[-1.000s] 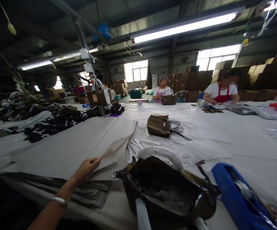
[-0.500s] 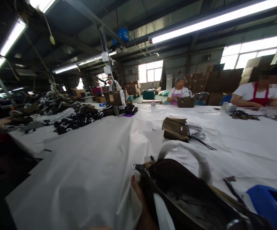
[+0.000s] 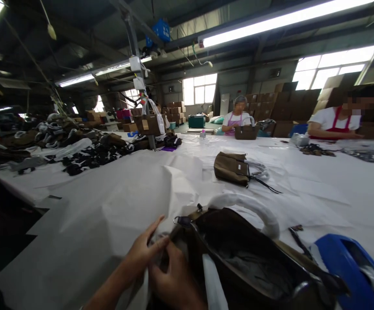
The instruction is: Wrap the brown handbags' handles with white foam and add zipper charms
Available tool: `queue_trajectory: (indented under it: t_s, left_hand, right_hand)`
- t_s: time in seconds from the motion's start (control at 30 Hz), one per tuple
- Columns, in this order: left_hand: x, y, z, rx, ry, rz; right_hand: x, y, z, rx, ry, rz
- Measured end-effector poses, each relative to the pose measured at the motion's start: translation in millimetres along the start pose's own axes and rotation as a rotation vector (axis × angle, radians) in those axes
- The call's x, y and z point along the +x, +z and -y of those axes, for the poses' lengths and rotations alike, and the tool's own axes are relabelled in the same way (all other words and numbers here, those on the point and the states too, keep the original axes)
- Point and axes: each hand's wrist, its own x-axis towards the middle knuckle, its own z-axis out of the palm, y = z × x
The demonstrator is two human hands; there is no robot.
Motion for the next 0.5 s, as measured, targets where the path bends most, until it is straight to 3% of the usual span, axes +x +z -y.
queue_trajectory:
  t_s: [0.1, 0.2, 0.3, 0.37, 0.43, 0.5]
  left_hand:
    - [6.9, -17.7, -2.0, -0.161, -0.026, -0.227]
    - [0.9, -32.4, -7.4, -0.169, 0.0, -0.493]
    - [-19.7, -18.4, -9.2, -0.199, 0.019, -0.694]
    - [-38.0, 4.9, -4.3, -0.19, 0.006, -0.663]
    - [-55.4, 27.6, 3.7, -0.134, 0.011, -0.494]
    - [-67.1, 37.6, 9.9, -0.086, 0.07, -0.272]
  right_hand:
    - [6.6, 1.5, -2.9, 0.439, 0.11, -0.049]
    - [11.6, 4.9, -6.4, 0.605, 0.234, -0.183]
    - [11.6, 10.7, 1.0, 0.773, 0.253, -0.041]
    - [11.1, 14.0, 8.8, 0.794, 0.208, 0.044]
    - [12.6, 13.8, 14.0, 0.695, 0.209, 0.062]
    - [16.1, 9.5, 14.2, 0.514, 0.242, -0.041]
